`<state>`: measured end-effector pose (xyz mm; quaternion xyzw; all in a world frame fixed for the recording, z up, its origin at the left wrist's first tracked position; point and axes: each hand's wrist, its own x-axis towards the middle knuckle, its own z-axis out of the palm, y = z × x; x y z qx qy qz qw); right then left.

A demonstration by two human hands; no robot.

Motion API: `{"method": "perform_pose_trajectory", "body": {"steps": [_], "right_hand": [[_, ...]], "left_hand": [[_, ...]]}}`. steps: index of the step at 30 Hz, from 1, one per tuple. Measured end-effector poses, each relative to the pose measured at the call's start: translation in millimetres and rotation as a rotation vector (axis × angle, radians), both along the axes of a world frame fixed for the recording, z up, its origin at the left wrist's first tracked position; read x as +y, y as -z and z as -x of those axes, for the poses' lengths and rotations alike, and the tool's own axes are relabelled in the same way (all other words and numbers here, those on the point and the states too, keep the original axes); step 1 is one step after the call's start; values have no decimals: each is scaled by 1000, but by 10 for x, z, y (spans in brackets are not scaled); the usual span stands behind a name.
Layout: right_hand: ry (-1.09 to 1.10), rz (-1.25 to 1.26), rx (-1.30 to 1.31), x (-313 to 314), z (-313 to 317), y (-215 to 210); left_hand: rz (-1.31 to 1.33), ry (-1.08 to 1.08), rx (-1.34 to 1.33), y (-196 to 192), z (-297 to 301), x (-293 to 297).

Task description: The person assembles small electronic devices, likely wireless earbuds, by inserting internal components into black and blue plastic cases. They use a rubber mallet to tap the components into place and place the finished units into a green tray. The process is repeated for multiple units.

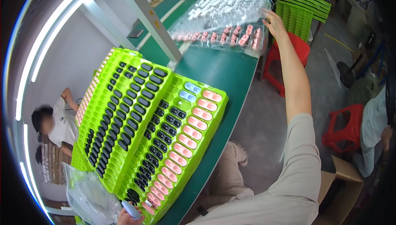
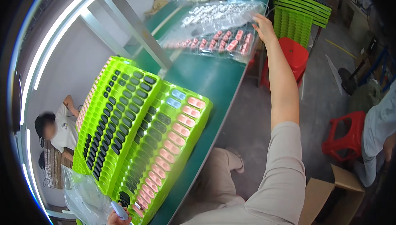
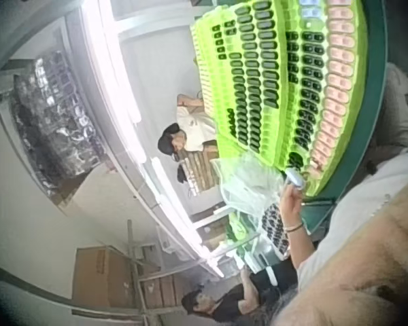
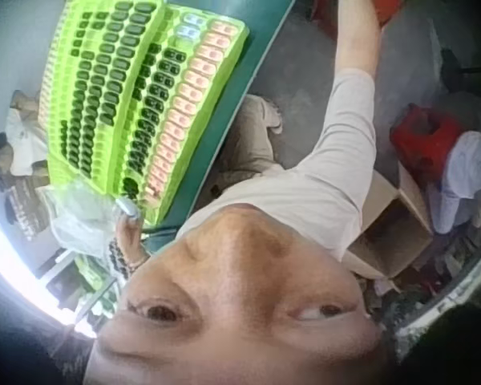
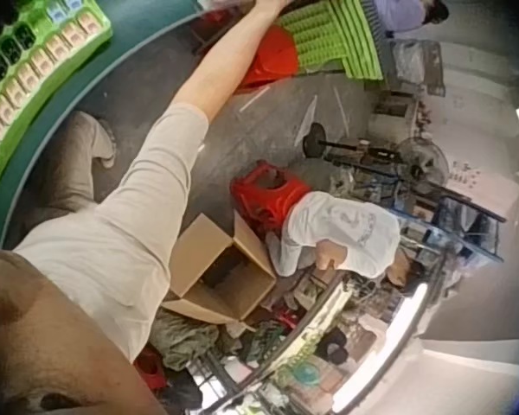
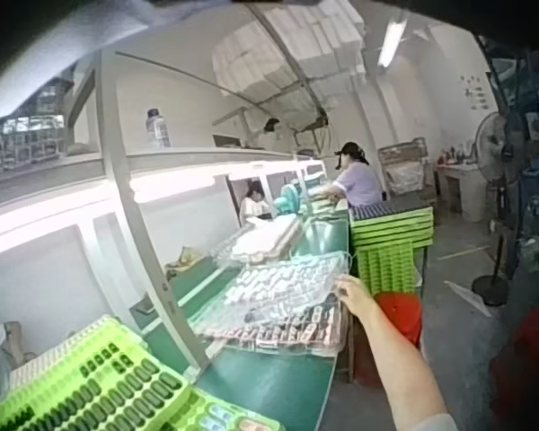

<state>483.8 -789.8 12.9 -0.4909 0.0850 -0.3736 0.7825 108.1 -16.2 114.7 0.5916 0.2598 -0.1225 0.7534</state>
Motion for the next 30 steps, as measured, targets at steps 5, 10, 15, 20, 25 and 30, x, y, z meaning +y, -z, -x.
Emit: {"method": "perform_pose_trajectory", "body": {"steps": [5,10,15,20,25,30], "right_hand": [[110,-517,-295,-230,-542,264],[127,-509,-170,-1024,-947,359],[-63,-486,-125,-952,-1093,449],[-288,-346,-103,-1021,-1009,447],[-351,-345,-21,-1166,-1056,294],[-242,-308,-104,-614,-1178,50]], "left_hand": [[-52,-83,35,25,-16,-14],[55,-69,-40,94,-6,-36],[51,-157,-38,122,105,-99],[24,-153,-32,150,91,-184],[55,-128,-39,251,-39,-163],[27,-232,-42,133,-80,-369]]}}
